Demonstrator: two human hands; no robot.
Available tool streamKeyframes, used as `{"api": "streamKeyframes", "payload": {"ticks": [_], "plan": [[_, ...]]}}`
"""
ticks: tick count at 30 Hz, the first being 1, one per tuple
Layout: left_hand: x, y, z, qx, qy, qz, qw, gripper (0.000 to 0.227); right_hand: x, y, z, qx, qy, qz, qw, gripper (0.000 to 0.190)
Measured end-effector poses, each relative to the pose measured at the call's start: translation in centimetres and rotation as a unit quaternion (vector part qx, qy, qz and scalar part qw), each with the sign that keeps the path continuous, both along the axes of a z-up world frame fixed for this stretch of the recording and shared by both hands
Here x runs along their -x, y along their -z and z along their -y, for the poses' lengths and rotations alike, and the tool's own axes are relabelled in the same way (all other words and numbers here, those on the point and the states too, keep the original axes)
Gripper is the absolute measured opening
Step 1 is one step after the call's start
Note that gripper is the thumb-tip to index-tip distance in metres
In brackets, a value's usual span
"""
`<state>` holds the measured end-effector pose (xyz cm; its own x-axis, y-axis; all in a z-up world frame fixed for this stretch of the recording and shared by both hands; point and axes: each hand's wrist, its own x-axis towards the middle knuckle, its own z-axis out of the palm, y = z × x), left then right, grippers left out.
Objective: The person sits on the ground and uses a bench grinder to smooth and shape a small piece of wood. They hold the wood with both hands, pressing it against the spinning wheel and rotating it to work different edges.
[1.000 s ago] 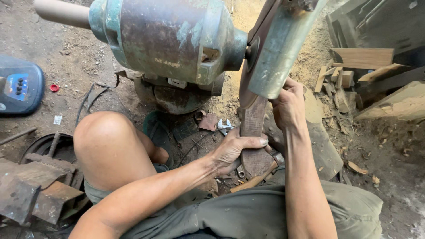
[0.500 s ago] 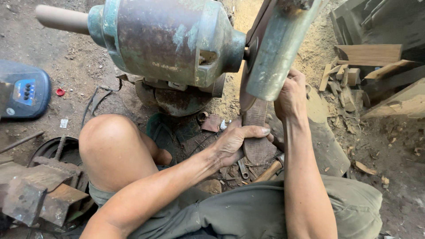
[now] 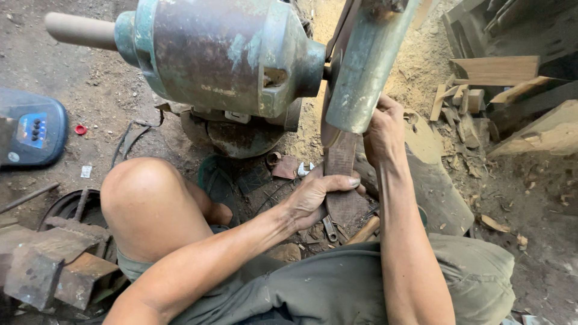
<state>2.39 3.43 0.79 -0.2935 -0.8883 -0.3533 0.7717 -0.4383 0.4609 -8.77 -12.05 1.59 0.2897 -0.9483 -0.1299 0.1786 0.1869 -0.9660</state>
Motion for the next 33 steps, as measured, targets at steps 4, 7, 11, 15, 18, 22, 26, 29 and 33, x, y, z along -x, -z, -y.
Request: {"api": "streamKeyframes", "payload": {"ticks": [4,7,11,15,18,22,26,29,33], "plan": [[0.4,0.4,-1.5,-0.007,0.011,0.007,1.000,0.034,0.9,-0.1,-1.5,-0.004,-0.027,0.016,0.999,0.019],[0.7,0.4,-2.7,-0.001,0.019,0.004,1.000,0.036,1.3,-0.1,-2.5,0.016,-0.045,-0.007,0.999,0.019],[1.1,0.7,-4.1,-0.021,0.039,0.003,0.999,0.039,1.6,-0.6,-4.0,0.009,-0.064,-0.002,0.998,0.031],[1.4,1.1,-4.9,-0.009,0.058,-0.013,0.998,0.043,1.7,-2.3,-5.4,0.005,-0.082,-0.037,0.996,0.039],[1.3,0.9,-5.6,0.012,0.072,-0.004,0.997,0.050,2.4,-3.5,-6.6,0.007,-0.083,-0.061,0.995,0.051],[0.4,-0.2,-5.3,0.011,0.072,-0.024,0.997,0.060,4.0,-4.3,-6.8,-0.021,0.006,-0.096,0.995,0.056],[0.3,-1.4,-5.2,-0.013,0.033,-0.047,0.998,0.056,5.1,-4.1,-6.7,-0.024,0.046,0.061,0.997,0.053],[-0.5,-1.2,-5.1,0.035,0.064,-0.057,0.996,0.046,4.9,-3.7,-7.5,-0.030,0.032,0.131,0.990,0.058],[-0.3,0.1,-4.7,0.025,0.058,-0.134,0.989,0.042,4.2,-1.9,-8.6,-0.167,-0.040,0.172,0.970,0.061]]}}
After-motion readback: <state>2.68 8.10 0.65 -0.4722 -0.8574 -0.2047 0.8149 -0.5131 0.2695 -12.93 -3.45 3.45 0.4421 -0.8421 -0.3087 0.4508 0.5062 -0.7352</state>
